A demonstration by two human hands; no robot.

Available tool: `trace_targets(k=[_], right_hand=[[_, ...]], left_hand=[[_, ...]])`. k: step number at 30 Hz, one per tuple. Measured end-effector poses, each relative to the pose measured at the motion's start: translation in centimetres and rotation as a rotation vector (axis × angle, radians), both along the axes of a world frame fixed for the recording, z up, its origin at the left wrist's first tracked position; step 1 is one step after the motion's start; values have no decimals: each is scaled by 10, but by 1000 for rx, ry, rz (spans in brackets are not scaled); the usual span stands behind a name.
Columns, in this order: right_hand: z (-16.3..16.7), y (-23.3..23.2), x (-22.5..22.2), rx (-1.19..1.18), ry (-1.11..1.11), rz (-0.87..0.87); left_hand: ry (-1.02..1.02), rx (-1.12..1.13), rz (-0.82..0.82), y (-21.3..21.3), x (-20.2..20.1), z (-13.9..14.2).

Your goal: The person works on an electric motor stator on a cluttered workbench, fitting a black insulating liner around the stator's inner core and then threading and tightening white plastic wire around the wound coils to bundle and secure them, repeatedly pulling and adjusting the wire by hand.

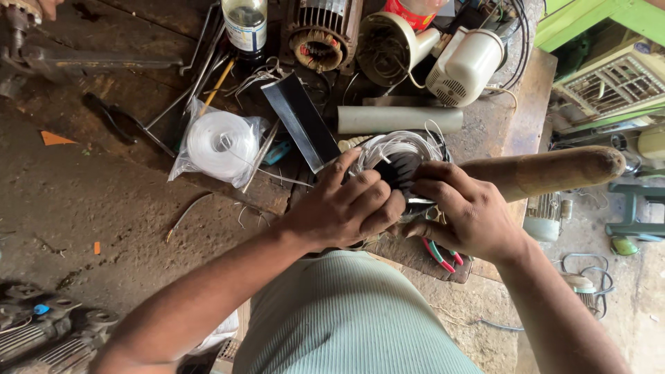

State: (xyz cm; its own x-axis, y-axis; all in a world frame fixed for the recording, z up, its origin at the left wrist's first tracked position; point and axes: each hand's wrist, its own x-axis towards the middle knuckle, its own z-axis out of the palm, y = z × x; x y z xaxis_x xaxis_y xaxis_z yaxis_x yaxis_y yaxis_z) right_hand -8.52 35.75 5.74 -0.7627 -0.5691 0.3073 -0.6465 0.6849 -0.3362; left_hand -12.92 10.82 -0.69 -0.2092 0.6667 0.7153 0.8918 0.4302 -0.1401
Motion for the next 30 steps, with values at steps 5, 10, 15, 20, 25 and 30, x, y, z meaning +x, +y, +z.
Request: trace_targets(k=[5, 10, 15, 20, 25, 30], right_hand=[[-13, -5, 1, -43, 116, -22], [-16, -1, 1, -42, 105, -40], [2, -7, 17, -117, 91, -123], [39, -20, 50, -527, -237, -482], [78, -28, 47, -265, -239, -429], [100, -51, 36, -126, -111, -429]], left_hand=[[31, 74, -27, 5, -7, -5], [-47, 71, -29, 5, -6, -3], [-51, 3, 3, 2, -2, 3], [-95, 52, -36, 3, -2, 2], [-360, 244, -197, -4, 2, 0], [-542, 417, -8, -30, 22, -8]])
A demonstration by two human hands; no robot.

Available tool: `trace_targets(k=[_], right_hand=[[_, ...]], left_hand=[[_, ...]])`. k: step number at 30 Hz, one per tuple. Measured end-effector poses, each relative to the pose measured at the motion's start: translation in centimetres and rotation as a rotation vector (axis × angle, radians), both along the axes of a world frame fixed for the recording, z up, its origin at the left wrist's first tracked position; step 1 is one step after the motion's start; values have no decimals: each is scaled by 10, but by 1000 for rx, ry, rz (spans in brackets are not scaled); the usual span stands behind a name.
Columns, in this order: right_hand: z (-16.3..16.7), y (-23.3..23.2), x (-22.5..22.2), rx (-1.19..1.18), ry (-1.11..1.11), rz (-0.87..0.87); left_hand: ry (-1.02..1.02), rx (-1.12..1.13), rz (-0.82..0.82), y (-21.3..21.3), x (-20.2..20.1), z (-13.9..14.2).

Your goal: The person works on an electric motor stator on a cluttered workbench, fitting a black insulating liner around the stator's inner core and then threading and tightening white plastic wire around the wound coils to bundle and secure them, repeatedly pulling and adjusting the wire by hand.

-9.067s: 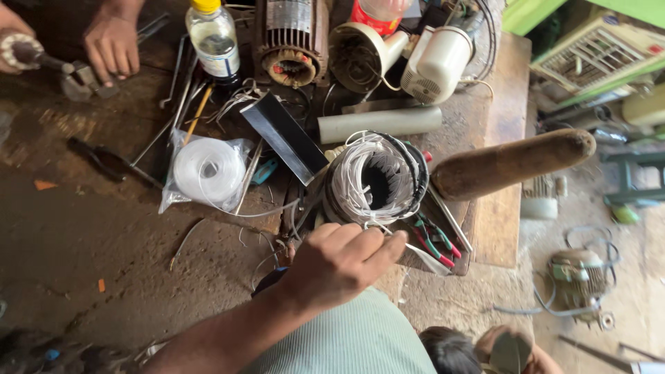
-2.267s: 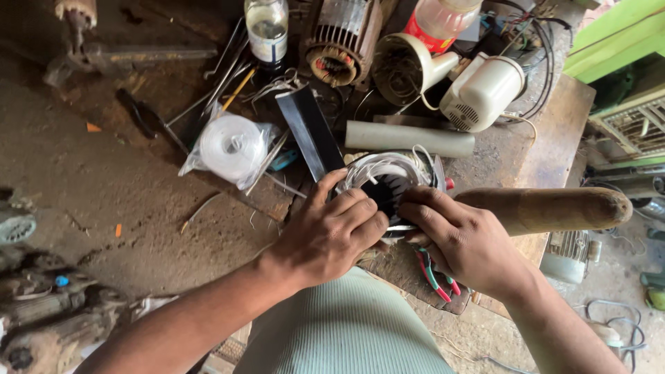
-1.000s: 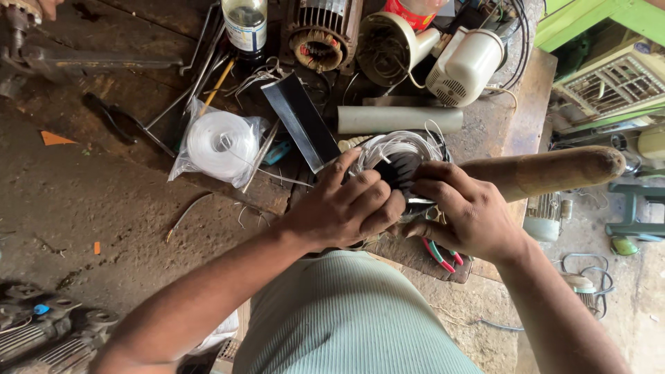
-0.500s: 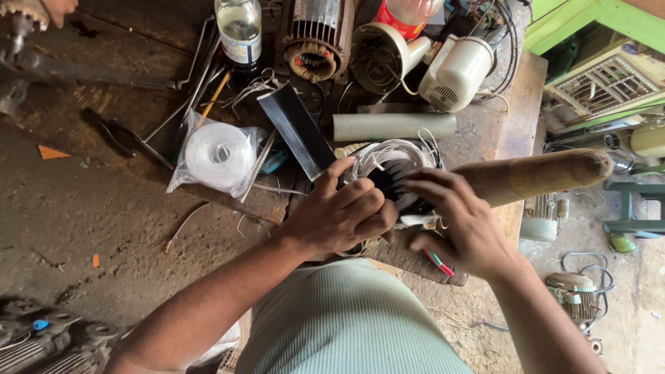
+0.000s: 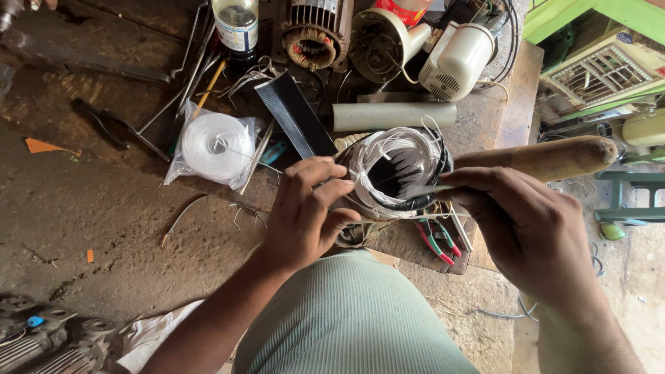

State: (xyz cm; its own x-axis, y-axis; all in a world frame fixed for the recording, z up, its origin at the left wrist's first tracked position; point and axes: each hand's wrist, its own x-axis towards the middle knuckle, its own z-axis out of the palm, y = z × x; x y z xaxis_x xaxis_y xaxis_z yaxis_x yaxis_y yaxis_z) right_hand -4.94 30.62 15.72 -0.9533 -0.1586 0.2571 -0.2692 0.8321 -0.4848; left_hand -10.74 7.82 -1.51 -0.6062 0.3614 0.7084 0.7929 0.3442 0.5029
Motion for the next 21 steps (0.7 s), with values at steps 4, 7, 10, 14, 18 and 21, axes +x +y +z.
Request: trace_targets(k=[4, 7, 10, 14, 18, 21], right_hand=[[6, -10, -11, 181, 56, 46], [2, -14, -27, 290, 101, 106], [-5, -20, -43, 382, -38, 179], [-21, -36, -57, 581, -157, 196], [-28, -42, -63, 701, -198, 225], [-31, -42, -67, 736, -269, 208]], left_hand=[[-122, -50, 78, -5, 11, -13], [-331, -11, 56, -2, 18, -15], [-858, 5, 10, -6, 32, -5], [-1095, -333, -247, -14, 40, 8], [-534, -72, -368, -10, 42, 12], [-490, -42, -291, 0, 44, 11]])
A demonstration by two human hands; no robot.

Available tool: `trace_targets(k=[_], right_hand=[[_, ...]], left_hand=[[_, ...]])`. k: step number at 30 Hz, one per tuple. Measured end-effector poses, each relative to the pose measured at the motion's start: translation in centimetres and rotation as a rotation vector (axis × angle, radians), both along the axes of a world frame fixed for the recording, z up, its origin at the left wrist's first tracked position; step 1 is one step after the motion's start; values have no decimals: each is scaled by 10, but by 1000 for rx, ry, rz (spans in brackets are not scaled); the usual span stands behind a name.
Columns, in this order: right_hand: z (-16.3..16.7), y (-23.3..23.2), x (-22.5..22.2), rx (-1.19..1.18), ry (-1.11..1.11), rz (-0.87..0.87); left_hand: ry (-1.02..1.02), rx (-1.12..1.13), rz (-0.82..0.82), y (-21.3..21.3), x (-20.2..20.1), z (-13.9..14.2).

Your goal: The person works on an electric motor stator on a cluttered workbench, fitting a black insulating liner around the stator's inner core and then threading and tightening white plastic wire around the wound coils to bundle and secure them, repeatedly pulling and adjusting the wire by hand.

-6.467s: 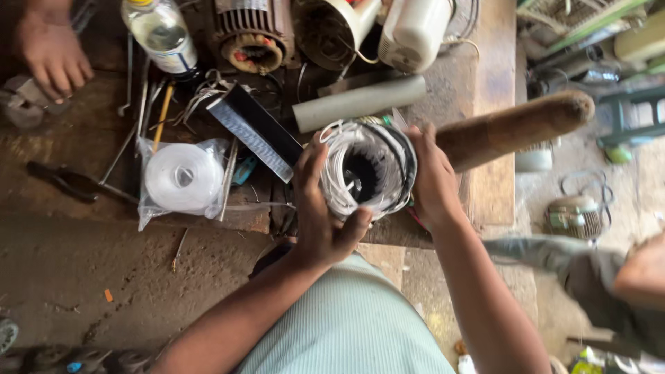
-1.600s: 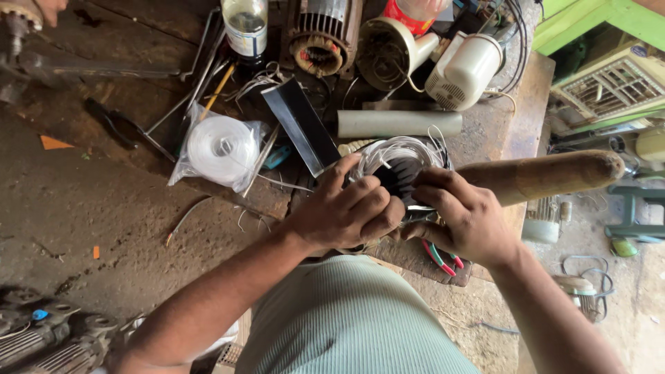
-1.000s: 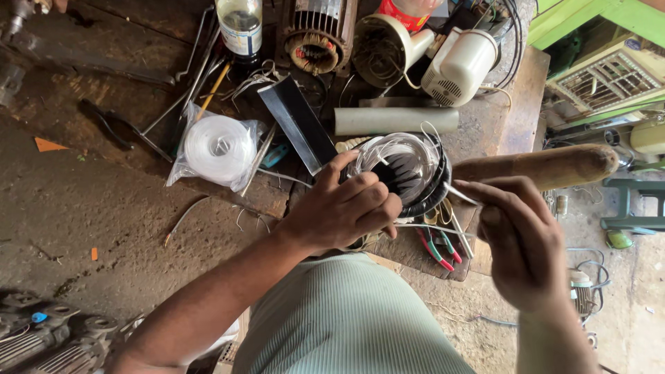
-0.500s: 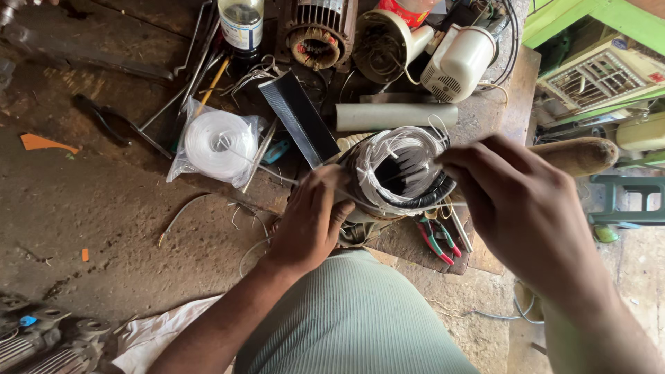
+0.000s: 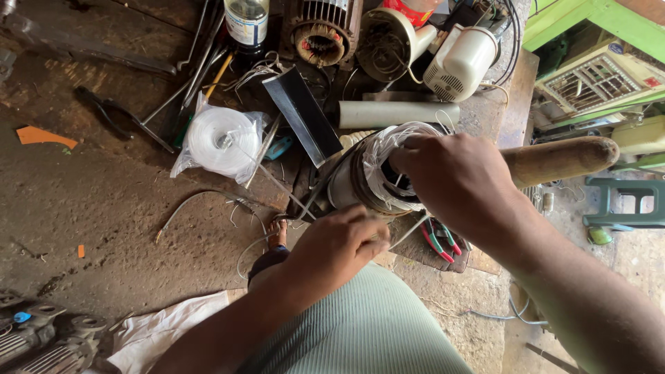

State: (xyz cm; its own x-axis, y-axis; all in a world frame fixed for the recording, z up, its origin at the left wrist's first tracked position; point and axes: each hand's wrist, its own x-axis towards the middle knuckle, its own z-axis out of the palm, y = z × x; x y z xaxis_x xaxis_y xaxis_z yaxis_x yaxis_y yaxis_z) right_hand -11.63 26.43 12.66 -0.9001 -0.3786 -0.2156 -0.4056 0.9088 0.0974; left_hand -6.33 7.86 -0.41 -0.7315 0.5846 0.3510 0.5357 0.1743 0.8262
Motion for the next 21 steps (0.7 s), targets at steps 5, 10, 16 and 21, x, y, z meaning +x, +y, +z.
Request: trace_targets(k=[5, 10, 16, 21], right_hand=[[-4, 0, 1, 3, -46, -34], [-6, 3, 2, -114, -1, 3], [-11, 10, -8, -11, -121, 23], [-11, 7, 0, -68, -56, -18]], left_hand=[[-22, -116, 252, 12, -1, -2], [104, -112, 314, 18, -3, -4], [234, -110, 404, 25, 0, -5], [278, -148, 412, 25, 0, -5]])
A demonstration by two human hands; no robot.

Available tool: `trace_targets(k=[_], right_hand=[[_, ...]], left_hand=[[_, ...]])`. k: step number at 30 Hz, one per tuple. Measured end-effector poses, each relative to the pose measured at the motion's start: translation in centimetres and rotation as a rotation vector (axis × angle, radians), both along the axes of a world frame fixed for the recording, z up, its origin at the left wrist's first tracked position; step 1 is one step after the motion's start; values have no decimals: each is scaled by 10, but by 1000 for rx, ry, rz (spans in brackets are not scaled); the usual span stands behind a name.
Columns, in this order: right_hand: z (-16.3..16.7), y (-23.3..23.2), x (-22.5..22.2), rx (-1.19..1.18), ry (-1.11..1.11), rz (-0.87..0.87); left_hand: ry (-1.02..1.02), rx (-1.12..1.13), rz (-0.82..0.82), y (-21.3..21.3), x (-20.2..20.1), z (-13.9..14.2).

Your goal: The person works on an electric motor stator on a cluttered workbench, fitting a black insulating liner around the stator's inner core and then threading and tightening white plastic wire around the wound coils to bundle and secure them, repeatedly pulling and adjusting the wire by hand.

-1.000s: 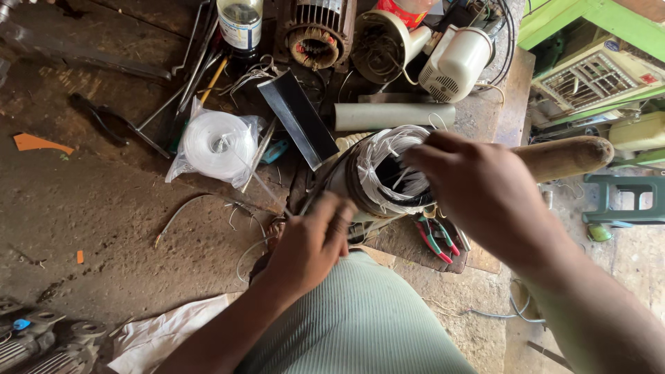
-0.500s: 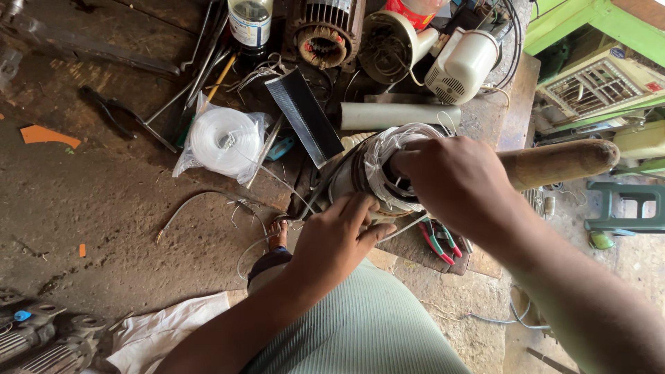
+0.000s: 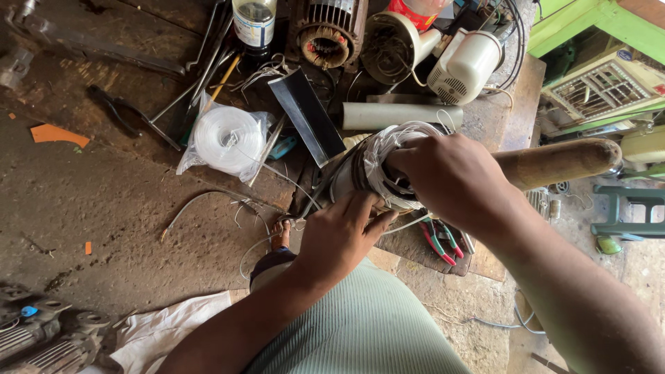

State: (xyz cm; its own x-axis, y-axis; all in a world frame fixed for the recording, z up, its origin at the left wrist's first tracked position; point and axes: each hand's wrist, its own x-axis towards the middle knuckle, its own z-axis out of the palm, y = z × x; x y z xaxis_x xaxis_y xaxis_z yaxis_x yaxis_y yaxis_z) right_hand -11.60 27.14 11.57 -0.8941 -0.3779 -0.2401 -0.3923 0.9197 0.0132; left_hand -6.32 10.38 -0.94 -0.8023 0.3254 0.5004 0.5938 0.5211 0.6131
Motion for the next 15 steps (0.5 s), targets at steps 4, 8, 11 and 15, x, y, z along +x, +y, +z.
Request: trace_targets(k=[4, 8, 11, 15], right_hand=[[3, -2, 6, -35, 60, 24], [1, 0, -1, -16, 3, 29], [-1, 1, -10, 154, -113, -1], [10, -4, -9, 112, -135, -8]], left_hand=[[28, -1, 12, -1, 0, -1], [37, 14, 16, 0, -1, -3], [-28, 0, -16, 0, -1, -3], [-47, 96, -50, -6, 3, 3]])
